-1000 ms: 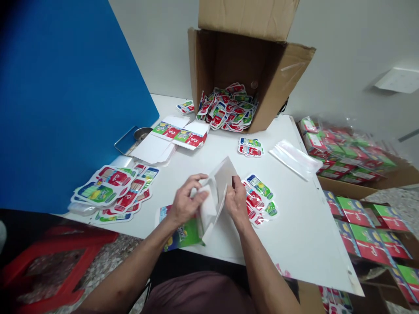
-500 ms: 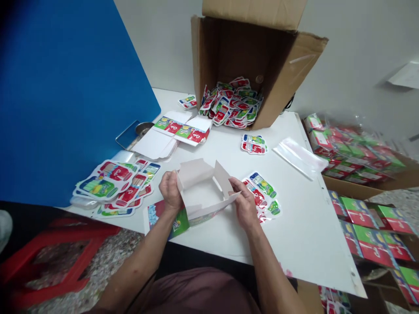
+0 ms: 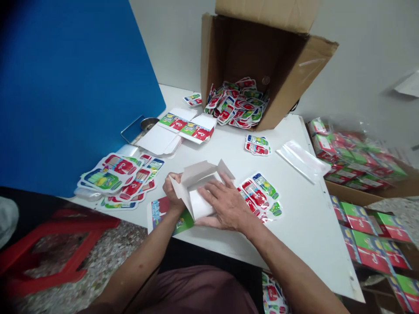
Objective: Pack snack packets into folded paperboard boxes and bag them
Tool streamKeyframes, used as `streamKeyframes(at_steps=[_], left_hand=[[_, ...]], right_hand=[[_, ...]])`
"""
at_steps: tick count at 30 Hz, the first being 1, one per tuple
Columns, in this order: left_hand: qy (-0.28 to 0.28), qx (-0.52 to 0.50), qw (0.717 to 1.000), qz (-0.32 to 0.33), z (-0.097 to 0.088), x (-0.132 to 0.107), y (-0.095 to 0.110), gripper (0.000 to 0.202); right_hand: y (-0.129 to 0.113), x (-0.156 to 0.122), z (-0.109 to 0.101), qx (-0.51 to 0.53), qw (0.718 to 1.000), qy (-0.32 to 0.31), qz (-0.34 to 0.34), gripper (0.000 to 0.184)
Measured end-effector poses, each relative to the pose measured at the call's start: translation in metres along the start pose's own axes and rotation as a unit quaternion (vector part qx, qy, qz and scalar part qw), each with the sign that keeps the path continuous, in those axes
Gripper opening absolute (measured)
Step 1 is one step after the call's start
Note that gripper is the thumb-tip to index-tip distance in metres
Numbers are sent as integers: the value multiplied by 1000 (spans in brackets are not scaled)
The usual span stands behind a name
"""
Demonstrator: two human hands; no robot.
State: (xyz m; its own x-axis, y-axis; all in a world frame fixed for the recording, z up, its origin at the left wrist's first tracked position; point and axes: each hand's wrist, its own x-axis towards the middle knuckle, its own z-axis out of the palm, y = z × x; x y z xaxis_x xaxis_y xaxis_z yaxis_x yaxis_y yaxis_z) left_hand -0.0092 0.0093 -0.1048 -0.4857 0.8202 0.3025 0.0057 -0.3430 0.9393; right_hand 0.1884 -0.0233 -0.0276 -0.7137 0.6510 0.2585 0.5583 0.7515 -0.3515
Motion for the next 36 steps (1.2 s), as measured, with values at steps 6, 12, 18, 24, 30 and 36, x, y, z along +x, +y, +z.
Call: streamKeyframes(at_steps=[6,12,18,24,30,36], left_hand=[[-31,25,999,2,-1,-1,4,48],[-126,17,992,-10,-17,-3,20,44],[-193,98,968,-127,-18,-18,48,71],[-227,222,937,-143,-18,-11,52,95],[-240,239,922,-188,-18,-8,48,87],[-257,191,935,-154,-18,-9,51,71]], right_hand=[[-16,24,5,-81,982,-168,7,75],[-27,33,3,-68,964,-244,77,53],[-30,41,1,-43,955,-269,117,59],[-40,23,7,-84,963,-158,201,82],[-33,3,22,-68,982,-16,177,102],[-36,-8,12,16,994,18,105,100]])
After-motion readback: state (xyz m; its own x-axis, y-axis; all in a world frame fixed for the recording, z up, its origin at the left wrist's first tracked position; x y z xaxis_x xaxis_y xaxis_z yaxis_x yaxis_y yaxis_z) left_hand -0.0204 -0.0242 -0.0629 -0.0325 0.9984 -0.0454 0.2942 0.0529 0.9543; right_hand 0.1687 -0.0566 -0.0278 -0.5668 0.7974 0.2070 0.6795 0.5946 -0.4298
